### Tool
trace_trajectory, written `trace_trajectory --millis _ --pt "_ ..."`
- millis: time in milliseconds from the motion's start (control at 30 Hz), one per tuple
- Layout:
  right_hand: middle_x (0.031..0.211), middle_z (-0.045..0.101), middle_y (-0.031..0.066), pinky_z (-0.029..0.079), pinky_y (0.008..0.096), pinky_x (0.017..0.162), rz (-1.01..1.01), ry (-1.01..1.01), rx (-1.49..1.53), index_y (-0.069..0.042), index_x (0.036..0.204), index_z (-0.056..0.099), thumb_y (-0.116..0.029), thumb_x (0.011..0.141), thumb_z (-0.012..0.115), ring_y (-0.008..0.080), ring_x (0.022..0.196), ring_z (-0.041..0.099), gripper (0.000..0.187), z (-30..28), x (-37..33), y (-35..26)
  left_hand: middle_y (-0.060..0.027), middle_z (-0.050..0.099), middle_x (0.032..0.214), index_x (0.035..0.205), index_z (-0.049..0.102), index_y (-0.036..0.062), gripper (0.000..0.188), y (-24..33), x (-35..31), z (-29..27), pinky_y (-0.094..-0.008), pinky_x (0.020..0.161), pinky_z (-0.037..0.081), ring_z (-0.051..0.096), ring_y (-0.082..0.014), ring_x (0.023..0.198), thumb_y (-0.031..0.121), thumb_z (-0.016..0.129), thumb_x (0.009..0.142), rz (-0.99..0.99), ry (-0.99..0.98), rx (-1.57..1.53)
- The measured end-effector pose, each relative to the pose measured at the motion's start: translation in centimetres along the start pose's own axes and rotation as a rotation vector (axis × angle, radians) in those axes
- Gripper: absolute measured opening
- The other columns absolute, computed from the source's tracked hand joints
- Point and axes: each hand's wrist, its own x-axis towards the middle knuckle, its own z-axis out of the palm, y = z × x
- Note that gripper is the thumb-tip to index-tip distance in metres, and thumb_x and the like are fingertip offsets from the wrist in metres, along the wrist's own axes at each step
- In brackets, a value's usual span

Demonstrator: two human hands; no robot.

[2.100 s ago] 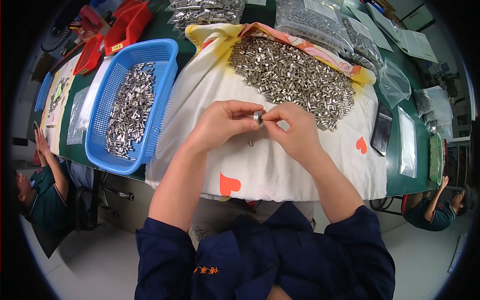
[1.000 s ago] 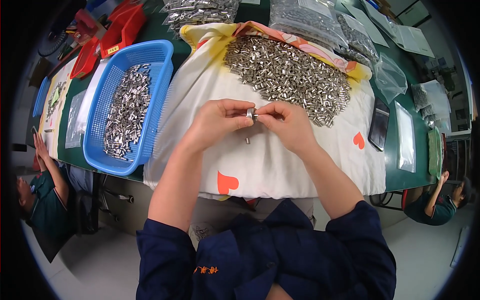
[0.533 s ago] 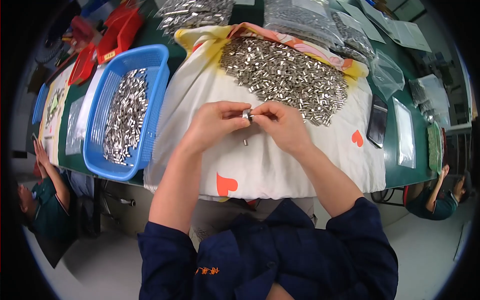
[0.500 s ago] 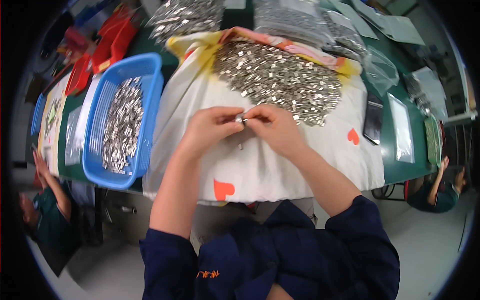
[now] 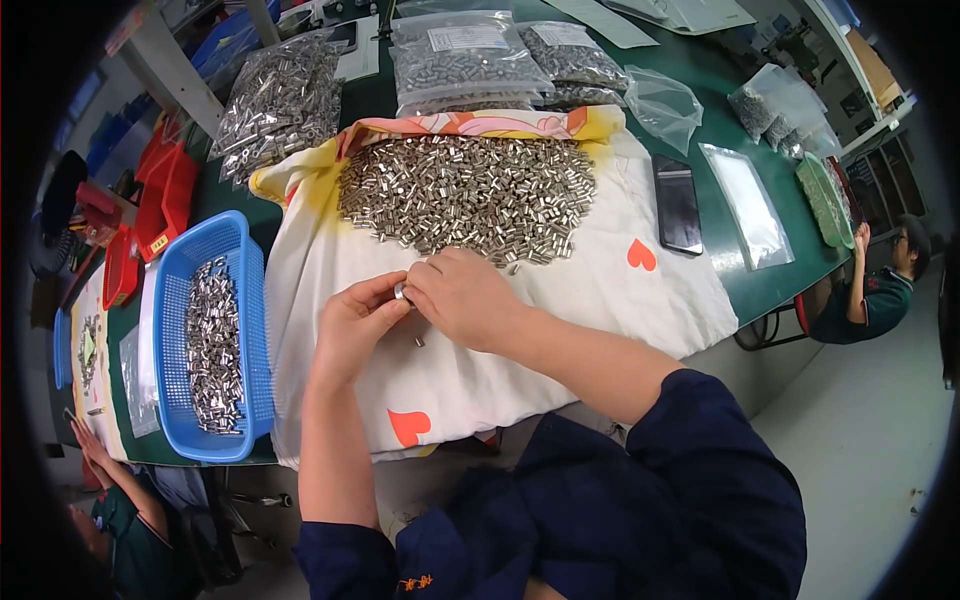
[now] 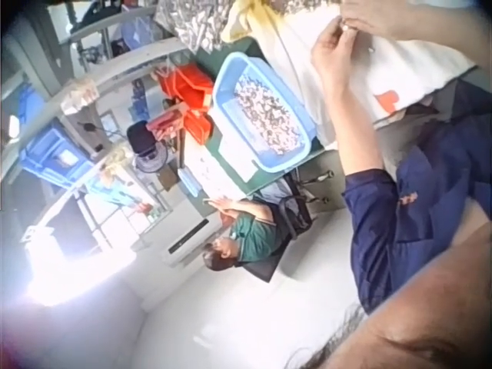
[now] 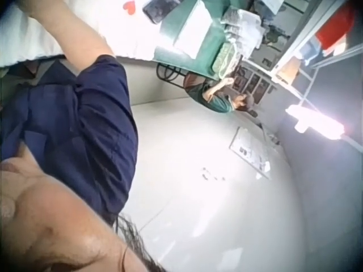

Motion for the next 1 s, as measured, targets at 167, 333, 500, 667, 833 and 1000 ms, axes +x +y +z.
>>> trace_trajectory --millis 167,333,500,667,833,1000 --pt "0.069 0.054 0.0129 0.042 0.0405 0.06 0.216 -0.068 0.184 -0.004 0.077 0.049 -0.021 0.082 0.05 0.0309 0.068 0.053 0.017 1.1 -0.1 -0.1 -0.0064 0.06 0.096 0.109 0.054 -0.0043 0.033 -0.2 0.0 -0.1 -0.021 0.075 0.047 0.057 -0.0103 0.084 -0.006 0.058 0.076 0.031 -0.014 -0.01" --pt "0.065 0.053 0.0124 0.041 0.0405 0.056 0.175 -0.063 0.27 -0.005 0.072 0.049 -0.022 0.081 0.052 0.0314 0.064 0.052 0.019 0.5 0.0 -0.1 -0.0063 0.061 0.093 0.108 0.055 -0.004 0.033 -0.1 -0.1 -0.6 -0.0218 0.075 0.047 0.058 -0.0111 0.083 -0.006 0.059 0.075 0.011 -0.045 0.007" --pt "0.065 0.053 0.0121 0.041 0.0361 0.053 0.288 -0.02 0.375 -0.005 0.068 0.051 -0.019 0.078 0.056 0.0288 0.06 0.052 0.018 -2.4 0.3 0.2 -0.0098 0.062 0.094 0.107 0.054 -0.0043 0.033 0.7 -0.3 -0.4 -0.0233 0.074 0.048 0.059 -0.0134 0.082 -0.006 0.059 0.074 0.017 -0.002 -0.099" --pt "0.075 0.059 0.012 0.044 0.0377 0.062 0.224 0.384 -0.48 -0.006 0.081 0.057 -0.015 0.08 0.054 0.0281 0.071 0.057 0.009 -12.9 3.2 9.0 -0.0104 0.062 0.094 0.107 0.054 -0.0043 0.034 0.2 -0.4 -1.0 -0.0235 0.072 0.049 0.059 -0.0135 0.079 -0.005 0.06 0.074 -0.056 0.026 -0.001" --pt "0.075 0.062 0.006 0.042 0.0385 0.067 0.187 0.07 -1.208 -0.009 0.081 0.06 -0.012 0.076 0.054 0.0252 0.074 0.056 0.008 -23.8 3.3 18.3 -0.0094 0.062 0.093 0.108 0.054 -0.0048 0.034 0.7 0.2 -0.2 -0.0231 0.071 0.049 0.059 -0.0129 0.078 -0.006 0.059 0.074 -0.073 0.012 0.022" --pt "0.076 0.062 0.0023 0.04 0.036 0.072 0.378 -0.191 -1.227 -0.014 0.076 0.06 -0.016 0.073 0.057 0.023 0.081 0.058 0.004 -24.7 3.0 19.6 -0.008 0.061 0.093 0.109 0.053 -0.0047 0.035 0.5 -0.3 -0.7 -0.0226 0.07 0.049 0.059 -0.0122 0.078 -0.006 0.058 0.075 -0.06 0.001 0.002"
